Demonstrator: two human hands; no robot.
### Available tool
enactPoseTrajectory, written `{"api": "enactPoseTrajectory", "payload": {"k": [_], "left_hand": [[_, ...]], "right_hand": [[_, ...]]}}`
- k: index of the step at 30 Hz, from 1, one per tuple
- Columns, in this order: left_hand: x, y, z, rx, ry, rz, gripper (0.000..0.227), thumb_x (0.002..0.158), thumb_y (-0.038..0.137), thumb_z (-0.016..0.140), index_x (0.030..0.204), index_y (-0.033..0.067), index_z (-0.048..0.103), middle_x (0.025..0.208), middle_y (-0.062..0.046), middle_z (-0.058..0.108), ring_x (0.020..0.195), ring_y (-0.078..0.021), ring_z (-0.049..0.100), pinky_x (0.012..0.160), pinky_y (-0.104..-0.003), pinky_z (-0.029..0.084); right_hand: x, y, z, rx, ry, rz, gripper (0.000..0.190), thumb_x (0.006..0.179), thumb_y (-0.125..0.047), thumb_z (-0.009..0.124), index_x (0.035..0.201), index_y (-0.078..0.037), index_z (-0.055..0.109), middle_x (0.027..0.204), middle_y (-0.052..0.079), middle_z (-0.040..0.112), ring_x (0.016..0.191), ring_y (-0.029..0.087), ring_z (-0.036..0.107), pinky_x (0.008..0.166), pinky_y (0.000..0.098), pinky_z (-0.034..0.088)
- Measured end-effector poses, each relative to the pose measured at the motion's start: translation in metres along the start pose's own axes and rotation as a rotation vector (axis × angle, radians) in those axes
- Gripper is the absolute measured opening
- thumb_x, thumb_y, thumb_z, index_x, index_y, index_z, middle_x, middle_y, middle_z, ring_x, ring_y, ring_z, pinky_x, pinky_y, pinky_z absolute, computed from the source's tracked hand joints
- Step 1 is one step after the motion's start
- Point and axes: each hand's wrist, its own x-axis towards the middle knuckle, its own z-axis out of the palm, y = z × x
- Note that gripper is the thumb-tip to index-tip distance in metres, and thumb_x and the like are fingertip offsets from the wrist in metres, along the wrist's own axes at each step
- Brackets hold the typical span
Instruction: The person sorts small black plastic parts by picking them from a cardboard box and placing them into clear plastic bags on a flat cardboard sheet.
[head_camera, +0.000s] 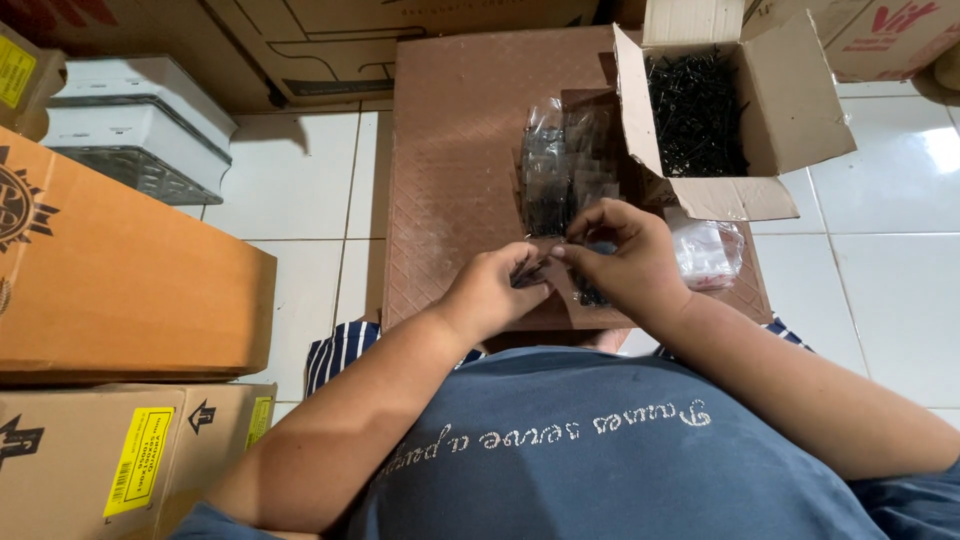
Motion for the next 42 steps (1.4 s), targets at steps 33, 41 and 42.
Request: {"api": "enactPoseTrajectory", "payload": {"k": [33, 41, 42], "left_hand": [[-0.001, 0.006, -0.02, -0.135, -0.093, -0.101, 0.035, 0.07, 0.019, 0.067, 0.104, 0.0098, 0.063, 0.089, -0.008, 0.069, 0.084, -0.0191, 0.065, 0.069, -0.029, 0.053], [0.004, 0.005, -0.017, -0.44, -0.028, -0.047, 0.029, 0.076, 0.008, 0.061, 0.105, 0.0069, 0.063, 0.093, -0.015, 0.066, 0.073, -0.0144, 0.064, 0.056, -0.018, 0.053], [0.003, 0.007, -0.018, -0.437, -0.011, -0.052, 0.027, 0.077, 0.008, 0.061, 0.104, 0.0065, 0.063, 0.092, -0.015, 0.067, 0.073, -0.0152, 0.065, 0.056, -0.019, 0.053]], "right_hand": [[0.066, 0.027, -0.076, -0.021, -0.051, -0.12, 0.014, 0.084, -0.002, 0.057, 0.097, -0.005, 0.061, 0.078, 0.007, 0.058, 0.075, 0.012, 0.055, 0.072, 0.0253, 0.046], [0.152, 0.157, -0.106, -0.719, -0.013, 0.137, 0.023, 0.074, -0.018, 0.062, 0.097, -0.02, 0.068, 0.084, 0.003, 0.065, 0.086, 0.025, 0.061, 0.074, 0.0369, 0.048], [0.157, 0.156, -0.102, -0.783, -0.079, 0.147, 0.024, 0.076, -0.016, 0.062, 0.1, -0.017, 0.068, 0.087, 0.005, 0.065, 0.088, 0.027, 0.061, 0.077, 0.0377, 0.048]]}}
